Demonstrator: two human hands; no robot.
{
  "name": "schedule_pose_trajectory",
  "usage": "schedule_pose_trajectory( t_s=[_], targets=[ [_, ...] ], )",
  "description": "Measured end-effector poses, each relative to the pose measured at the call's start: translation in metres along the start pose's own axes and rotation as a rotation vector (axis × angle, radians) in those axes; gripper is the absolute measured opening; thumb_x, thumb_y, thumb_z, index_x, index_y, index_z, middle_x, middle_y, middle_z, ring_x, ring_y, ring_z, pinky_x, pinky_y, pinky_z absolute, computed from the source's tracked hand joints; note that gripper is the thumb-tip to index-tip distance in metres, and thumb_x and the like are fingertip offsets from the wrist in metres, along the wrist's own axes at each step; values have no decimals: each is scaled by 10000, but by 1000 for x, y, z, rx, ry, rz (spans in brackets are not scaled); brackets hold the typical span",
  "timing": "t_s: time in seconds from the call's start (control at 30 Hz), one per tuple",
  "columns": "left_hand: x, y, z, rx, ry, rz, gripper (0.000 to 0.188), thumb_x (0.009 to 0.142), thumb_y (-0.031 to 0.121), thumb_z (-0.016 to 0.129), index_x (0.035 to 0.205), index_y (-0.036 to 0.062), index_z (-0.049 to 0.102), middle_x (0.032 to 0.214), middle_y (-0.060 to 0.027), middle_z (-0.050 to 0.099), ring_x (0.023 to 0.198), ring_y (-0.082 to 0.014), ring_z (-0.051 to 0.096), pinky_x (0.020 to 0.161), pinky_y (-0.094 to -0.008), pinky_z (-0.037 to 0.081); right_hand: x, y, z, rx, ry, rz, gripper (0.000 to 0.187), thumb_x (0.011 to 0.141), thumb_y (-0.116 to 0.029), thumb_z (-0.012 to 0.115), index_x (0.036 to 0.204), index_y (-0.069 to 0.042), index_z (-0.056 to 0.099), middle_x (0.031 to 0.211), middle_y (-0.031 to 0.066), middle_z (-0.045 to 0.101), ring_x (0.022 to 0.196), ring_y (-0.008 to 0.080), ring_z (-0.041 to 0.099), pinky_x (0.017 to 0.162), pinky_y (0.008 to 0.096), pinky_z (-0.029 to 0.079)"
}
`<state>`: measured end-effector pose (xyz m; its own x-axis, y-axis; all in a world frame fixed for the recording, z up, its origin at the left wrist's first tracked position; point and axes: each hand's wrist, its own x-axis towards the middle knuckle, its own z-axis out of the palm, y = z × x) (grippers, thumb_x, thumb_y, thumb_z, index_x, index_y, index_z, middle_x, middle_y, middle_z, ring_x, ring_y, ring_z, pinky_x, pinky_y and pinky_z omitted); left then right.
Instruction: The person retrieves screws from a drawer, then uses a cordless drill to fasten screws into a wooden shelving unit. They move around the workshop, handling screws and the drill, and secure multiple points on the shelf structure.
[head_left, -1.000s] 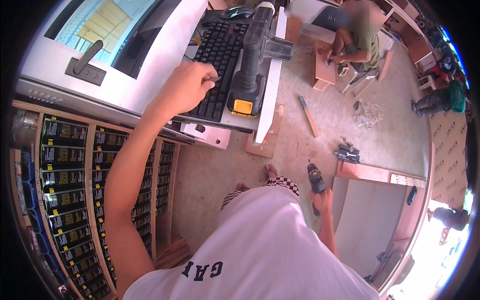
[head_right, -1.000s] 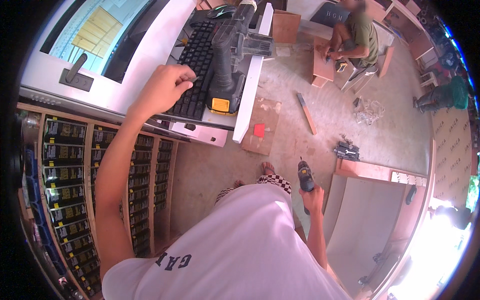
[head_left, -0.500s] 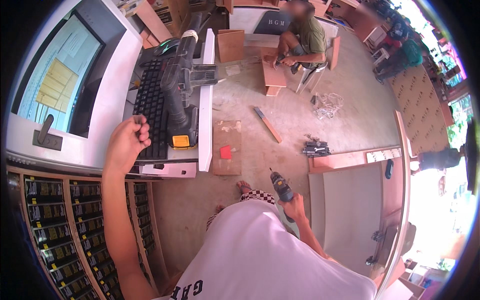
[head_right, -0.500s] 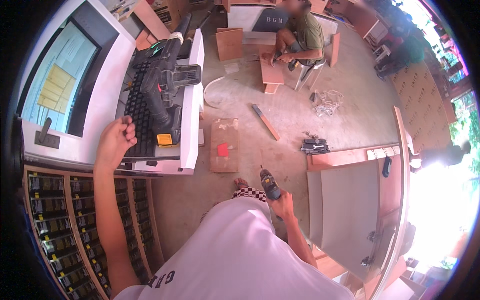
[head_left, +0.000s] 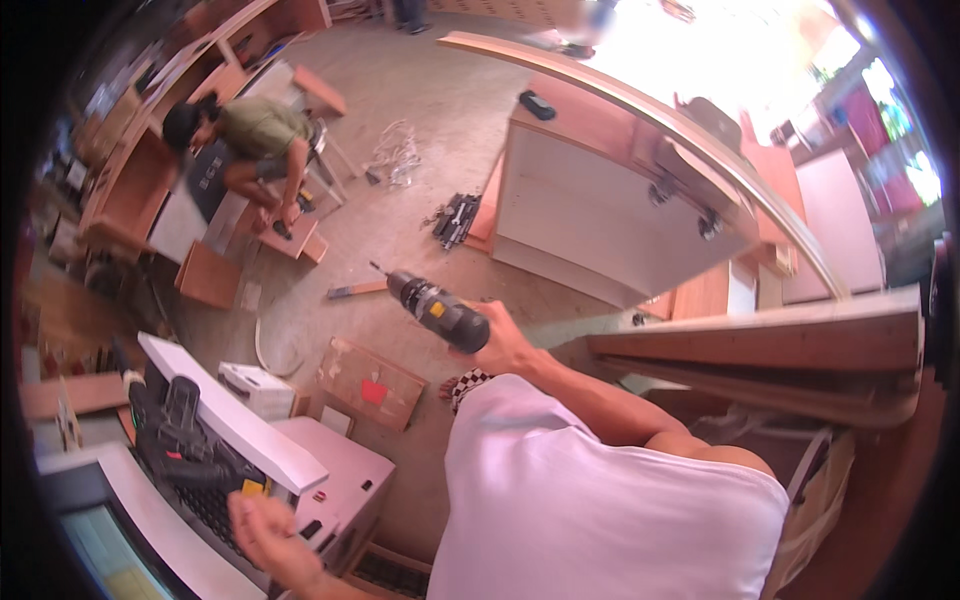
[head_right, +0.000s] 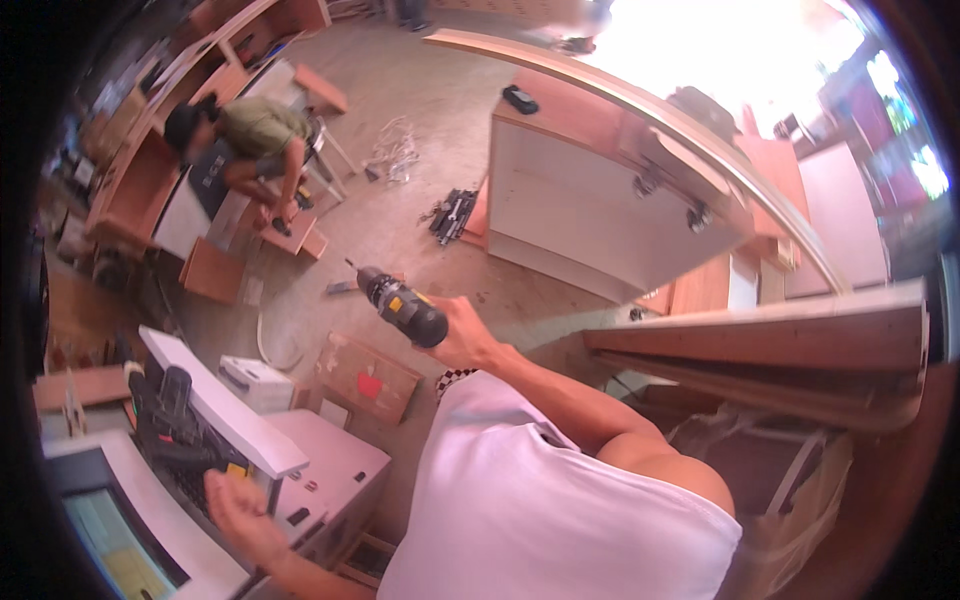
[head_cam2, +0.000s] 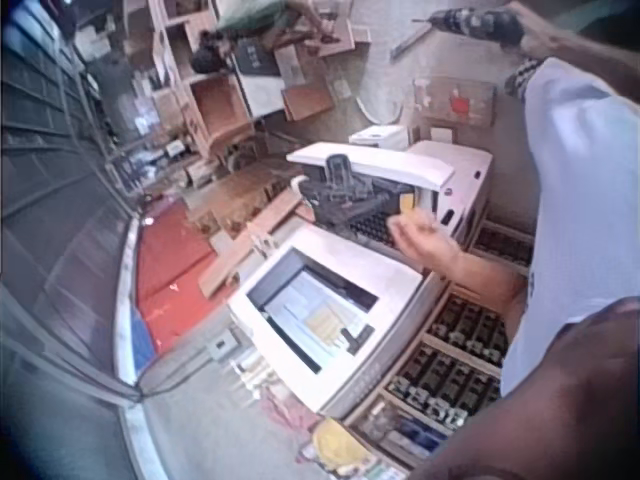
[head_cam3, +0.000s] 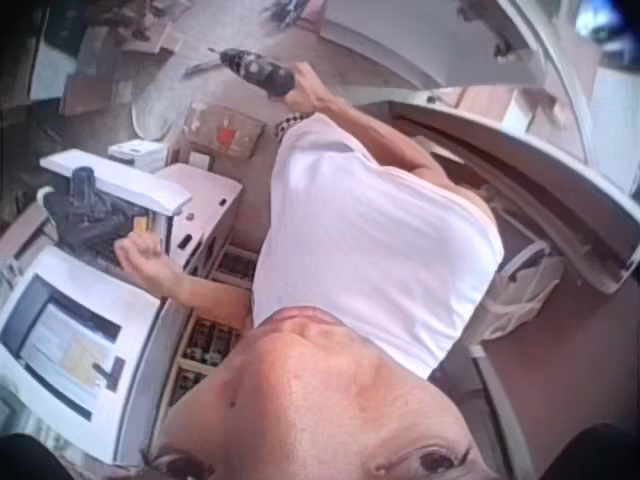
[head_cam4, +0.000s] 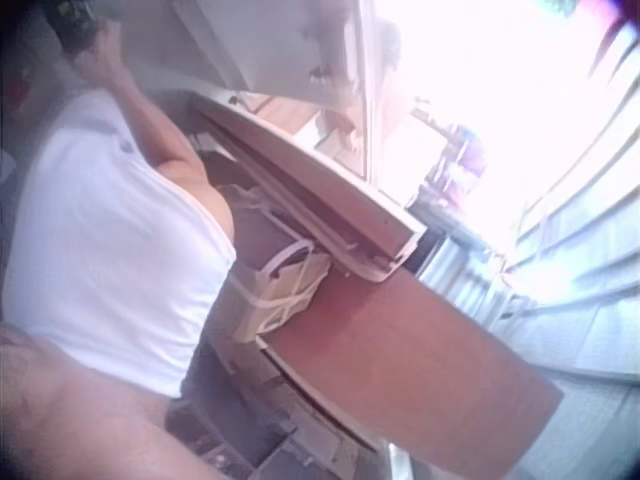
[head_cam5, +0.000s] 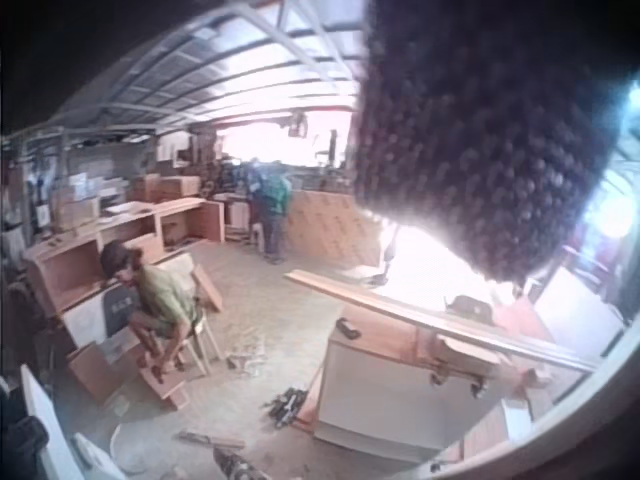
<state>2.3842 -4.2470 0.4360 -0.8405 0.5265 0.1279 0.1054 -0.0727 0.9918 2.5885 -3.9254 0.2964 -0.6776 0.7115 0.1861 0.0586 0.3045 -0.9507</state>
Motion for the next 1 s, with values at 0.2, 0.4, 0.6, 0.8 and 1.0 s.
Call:
schedule_pose_trajectory(
  t_s=[0.2, 0.4, 0.6, 0.8, 1.0],
  targets=[
    [-12, -79, 93, -264, -396, -462, 229, 1108, 183, 466, 898, 93, 478, 673, 52, 297, 570, -58, 272, 526, -243, 276, -20, -20, -109, -92, 219, -108, 335, 713, -70, 808, 1030, -30, 708, 828, 39, 705, 702, 135, 574, 726, 326, 526],
    [-6, -116, 190, -213, -498, -719, 173, 1086, 175, 451, 987, 69, 546, 739, 45, 351, 633, -52, 322, 588, -240, 319, 15, -5, -195, -369, 492, -270, 258, 762, -35, 786, 998, -19, 683, 776, 45, 670, 681, 110, 563, 685, 307, 524],
    [50, -163, 329, -40, -680, -624, 209, 1129, 182, 440, 1030, 54, 573, 746, 39, 409, 676, -66, 395, 626, -253, 386, 94, 61, -276, -391, 590, -242, 181, 875, -124, 819, 976, -52, 688, 808, 27, 663, 760, 141, 627, 700, 333, 524],
    [175, -193, 536, 389, -794, -114, 293, 1110, 227, 434, 1029, -4, 595, 788, -154, 628, 714, -257, 621, 681, -398, 485, 159, 107, -362, -30, 473, 26, 427, 918, -85, 814, 1306, -75, 635, 938, -40, 636, 883, 78, 582, 774, 286, 510],
    [277, -203, 685, 780, -565, 102, 395, 975, 340, 657, 1146, -16, 633, 1080, -294, 725, 1058, -483, 691, 907, -529, 525, 193, 148, -393, -48, 392, -96, 294, 876, -119, 832, 1121, -34, 693, 943, 12, 659, 845, 137, 606, 765, 308, 518]
  ],
)
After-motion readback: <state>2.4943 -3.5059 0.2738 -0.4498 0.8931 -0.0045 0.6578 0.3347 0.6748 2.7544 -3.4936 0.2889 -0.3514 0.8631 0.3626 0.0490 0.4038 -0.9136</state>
